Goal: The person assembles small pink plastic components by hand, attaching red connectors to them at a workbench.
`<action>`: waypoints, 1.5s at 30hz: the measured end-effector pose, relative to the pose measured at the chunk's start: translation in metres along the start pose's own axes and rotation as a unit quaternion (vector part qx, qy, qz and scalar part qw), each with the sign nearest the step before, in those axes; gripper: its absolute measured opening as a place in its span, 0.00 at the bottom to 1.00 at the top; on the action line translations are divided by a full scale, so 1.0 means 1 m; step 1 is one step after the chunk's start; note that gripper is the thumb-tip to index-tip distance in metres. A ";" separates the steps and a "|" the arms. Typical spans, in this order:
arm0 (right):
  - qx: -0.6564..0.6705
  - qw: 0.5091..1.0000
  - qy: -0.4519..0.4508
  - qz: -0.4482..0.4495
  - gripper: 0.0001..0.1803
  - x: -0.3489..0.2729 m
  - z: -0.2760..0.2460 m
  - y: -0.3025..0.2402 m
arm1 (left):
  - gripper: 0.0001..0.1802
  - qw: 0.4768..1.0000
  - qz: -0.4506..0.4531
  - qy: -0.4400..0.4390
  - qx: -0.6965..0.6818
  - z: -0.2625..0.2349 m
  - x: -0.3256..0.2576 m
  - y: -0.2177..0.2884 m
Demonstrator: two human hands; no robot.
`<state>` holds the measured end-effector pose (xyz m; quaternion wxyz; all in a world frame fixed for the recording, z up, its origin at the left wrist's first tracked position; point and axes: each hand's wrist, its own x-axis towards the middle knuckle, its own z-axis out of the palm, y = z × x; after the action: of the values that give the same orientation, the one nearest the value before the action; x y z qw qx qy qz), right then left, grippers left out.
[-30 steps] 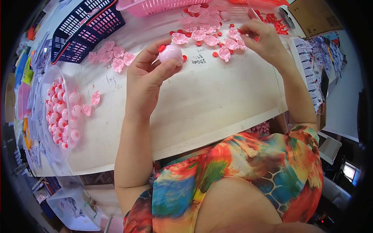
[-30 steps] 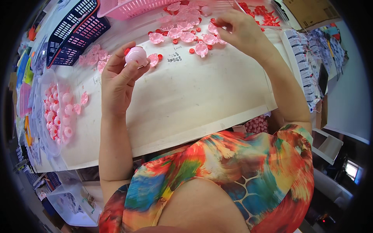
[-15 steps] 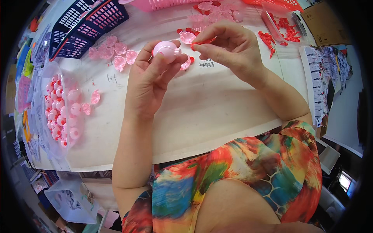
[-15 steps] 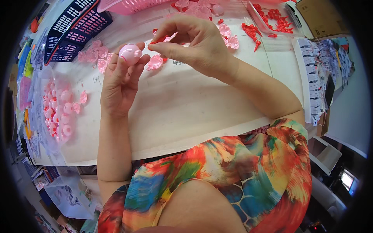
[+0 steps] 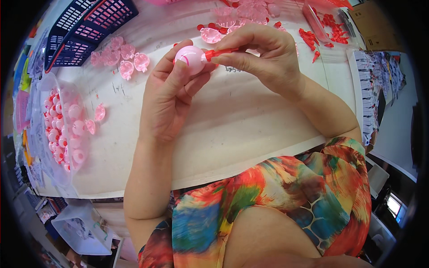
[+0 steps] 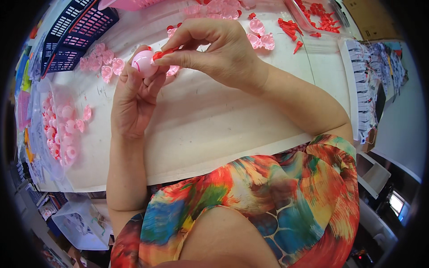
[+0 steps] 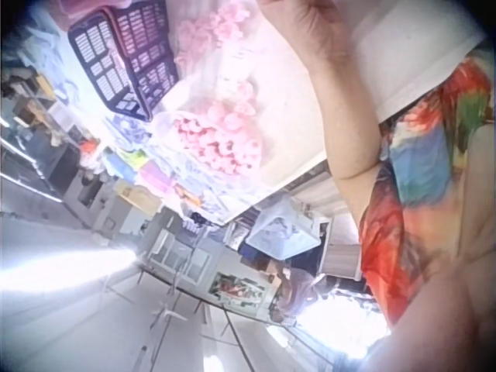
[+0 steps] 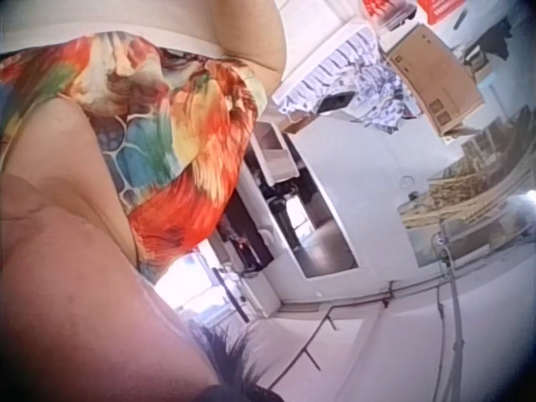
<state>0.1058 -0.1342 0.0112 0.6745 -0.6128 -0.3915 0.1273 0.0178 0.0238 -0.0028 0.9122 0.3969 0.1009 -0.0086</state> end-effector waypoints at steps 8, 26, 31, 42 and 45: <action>-0.071 0.995 -0.030 -0.066 0.06 0.001 -0.002 0.001 | 0.23 1.000 -0.009 0.001 0.002 0.000 -0.002 0.002; -0.129 0.988 -0.037 -0.079 0.06 0.002 -0.003 0.001 | 0.21 1.000 0.007 0.007 0.008 0.000 0.001 0.003; -0.120 0.990 -0.030 -0.074 0.06 0.000 -0.002 0.002 | 0.21 1.000 0.005 0.013 0.013 0.001 0.001 0.002; -0.139 0.987 -0.019 -0.075 0.06 0.000 -0.001 0.002 | 0.20 1.000 -0.020 0.009 0.018 0.000 0.000 0.003; -0.195 0.977 -0.018 -0.089 0.07 0.001 -0.001 0.001 | 0.20 1.000 0.005 0.003 0.025 0.001 0.000 0.004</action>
<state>0.1074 -0.1335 0.0103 0.5434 -0.6930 -0.4737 -0.0008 0.0179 0.0260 0.0009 0.9019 0.4198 0.1011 -0.0054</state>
